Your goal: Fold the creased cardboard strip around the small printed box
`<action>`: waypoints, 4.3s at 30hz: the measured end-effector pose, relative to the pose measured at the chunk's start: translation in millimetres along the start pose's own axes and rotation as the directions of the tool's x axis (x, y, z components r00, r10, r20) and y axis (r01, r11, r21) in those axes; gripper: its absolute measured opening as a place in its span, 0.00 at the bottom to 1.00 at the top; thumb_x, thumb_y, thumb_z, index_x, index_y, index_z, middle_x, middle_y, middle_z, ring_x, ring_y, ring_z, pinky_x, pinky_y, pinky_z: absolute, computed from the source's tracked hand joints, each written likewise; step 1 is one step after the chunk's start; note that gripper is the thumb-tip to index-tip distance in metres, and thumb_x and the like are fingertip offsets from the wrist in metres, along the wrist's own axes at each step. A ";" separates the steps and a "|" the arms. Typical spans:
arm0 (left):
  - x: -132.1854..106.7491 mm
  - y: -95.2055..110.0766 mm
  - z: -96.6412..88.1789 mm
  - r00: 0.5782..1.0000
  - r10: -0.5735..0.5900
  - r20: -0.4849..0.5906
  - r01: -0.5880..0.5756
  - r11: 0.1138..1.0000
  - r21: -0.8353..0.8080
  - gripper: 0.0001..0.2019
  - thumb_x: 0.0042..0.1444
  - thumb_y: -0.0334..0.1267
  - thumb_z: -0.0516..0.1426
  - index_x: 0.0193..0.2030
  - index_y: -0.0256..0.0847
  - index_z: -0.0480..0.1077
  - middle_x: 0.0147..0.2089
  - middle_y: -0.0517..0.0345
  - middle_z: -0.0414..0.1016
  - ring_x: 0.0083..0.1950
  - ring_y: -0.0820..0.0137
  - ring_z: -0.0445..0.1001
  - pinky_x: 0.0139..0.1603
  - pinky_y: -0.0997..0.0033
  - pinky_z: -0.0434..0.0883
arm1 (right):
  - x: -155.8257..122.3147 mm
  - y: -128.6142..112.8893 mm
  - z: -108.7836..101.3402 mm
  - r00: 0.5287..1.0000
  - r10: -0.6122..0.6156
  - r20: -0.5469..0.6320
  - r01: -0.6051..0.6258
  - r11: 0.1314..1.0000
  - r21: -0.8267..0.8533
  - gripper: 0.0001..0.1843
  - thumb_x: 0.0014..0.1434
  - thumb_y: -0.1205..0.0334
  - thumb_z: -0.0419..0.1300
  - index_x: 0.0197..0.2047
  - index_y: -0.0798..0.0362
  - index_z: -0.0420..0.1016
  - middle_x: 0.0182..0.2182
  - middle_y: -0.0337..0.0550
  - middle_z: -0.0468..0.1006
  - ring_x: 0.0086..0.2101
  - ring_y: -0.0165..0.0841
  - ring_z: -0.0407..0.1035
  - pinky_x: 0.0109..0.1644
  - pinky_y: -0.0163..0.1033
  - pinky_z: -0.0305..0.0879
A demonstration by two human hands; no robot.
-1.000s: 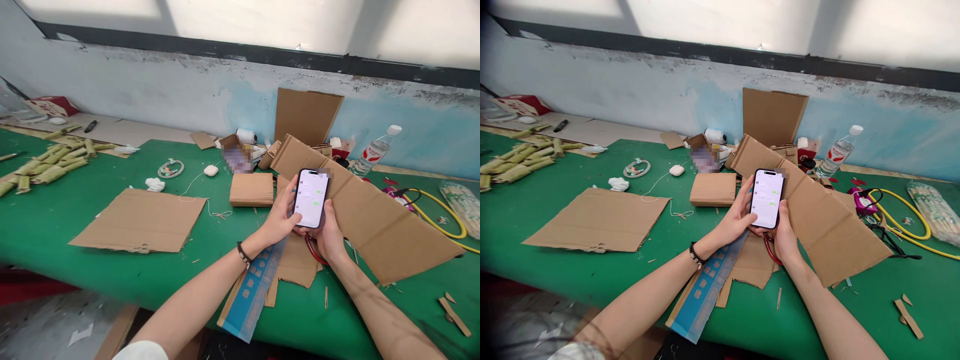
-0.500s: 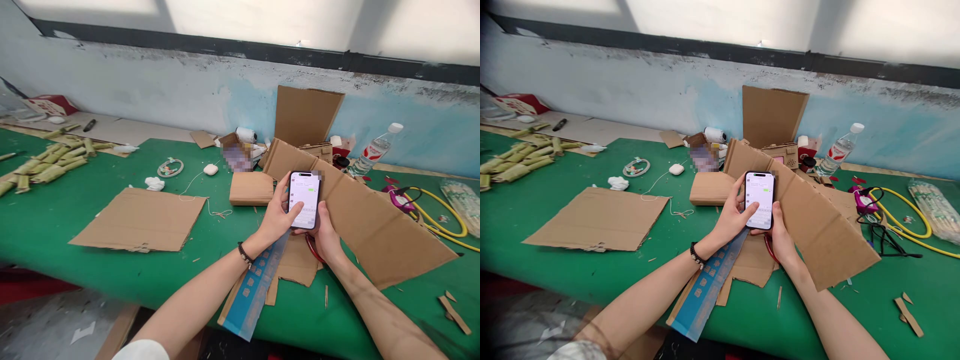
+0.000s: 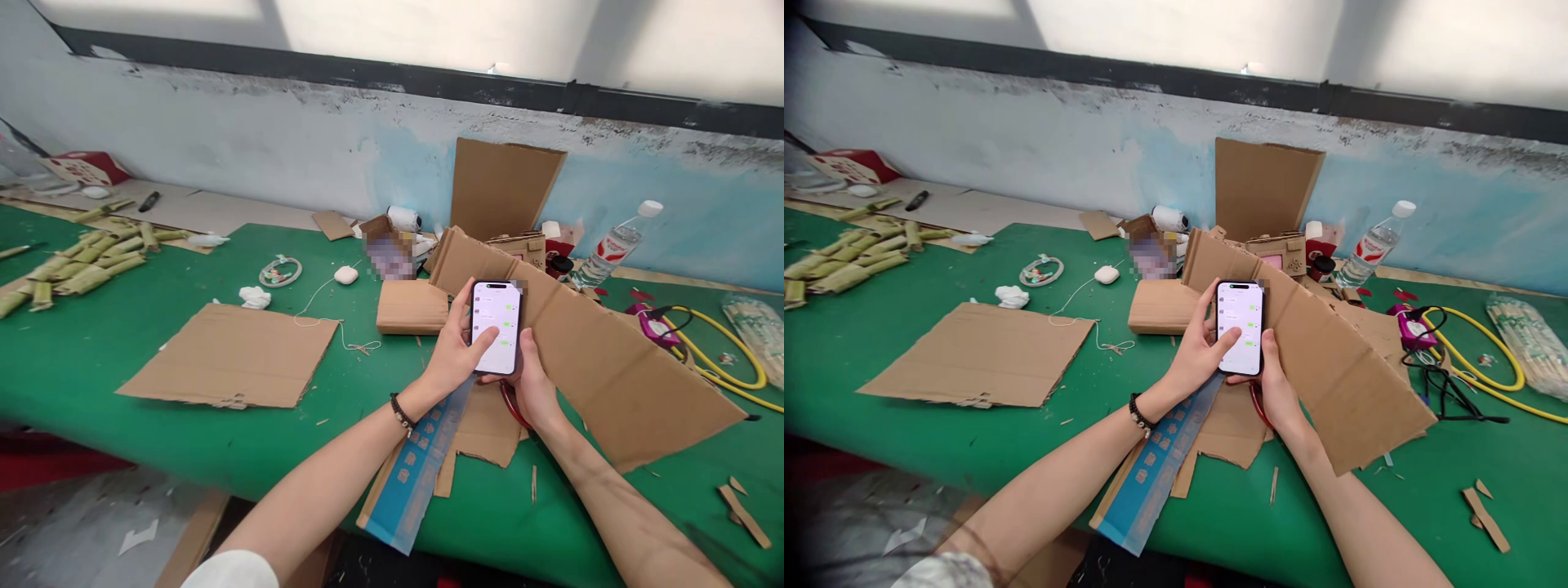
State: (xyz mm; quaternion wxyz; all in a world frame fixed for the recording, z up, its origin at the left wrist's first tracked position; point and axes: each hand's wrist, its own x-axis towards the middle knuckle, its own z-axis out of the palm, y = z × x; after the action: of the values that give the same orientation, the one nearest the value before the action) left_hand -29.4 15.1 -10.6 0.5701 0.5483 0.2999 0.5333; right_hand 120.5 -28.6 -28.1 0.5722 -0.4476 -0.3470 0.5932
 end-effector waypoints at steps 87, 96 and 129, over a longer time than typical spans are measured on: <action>0.6 6.9 -3.8 0.997 -0.057 0.056 0.057 0.998 0.014 0.45 0.73 0.45 0.57 0.91 0.53 0.41 0.52 0.52 0.84 0.36 0.67 0.74 0.40 0.67 0.77 | 1.4 -8.6 4.5 0.996 0.016 -0.083 -0.012 0.999 0.042 0.36 0.72 0.27 0.61 0.57 0.52 0.90 0.46 0.51 0.94 0.34 0.42 0.89 0.24 0.36 0.83; 0.6 3.8 -5.4 0.997 -0.057 0.054 0.058 0.998 -0.020 0.44 0.72 0.42 0.57 0.91 0.53 0.45 0.48 0.54 0.83 0.35 0.67 0.73 0.39 0.67 0.76 | -0.2 -8.6 4.1 0.996 0.006 -0.084 -0.004 1.000 0.026 0.37 0.72 0.27 0.61 0.59 0.52 0.89 0.47 0.51 0.94 0.36 0.41 0.89 0.25 0.36 0.84; -0.2 1.7 -8.6 0.976 -0.035 0.214 0.044 0.998 -0.037 0.54 0.70 0.51 0.66 0.91 0.58 0.37 0.74 0.42 0.76 0.51 0.58 0.84 0.48 0.62 0.84 | -3.7 -17.2 8.2 0.991 0.013 -0.131 -0.003 0.998 0.070 0.35 0.72 0.28 0.63 0.58 0.50 0.90 0.50 0.50 0.94 0.38 0.44 0.90 0.26 0.37 0.83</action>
State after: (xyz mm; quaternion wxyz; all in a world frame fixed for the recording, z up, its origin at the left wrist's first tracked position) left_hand -37.8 17.2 -10.9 0.6208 0.5844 0.2368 0.4658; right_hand 119.1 -29.6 -8.8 0.6067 -0.4670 -0.2859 0.5764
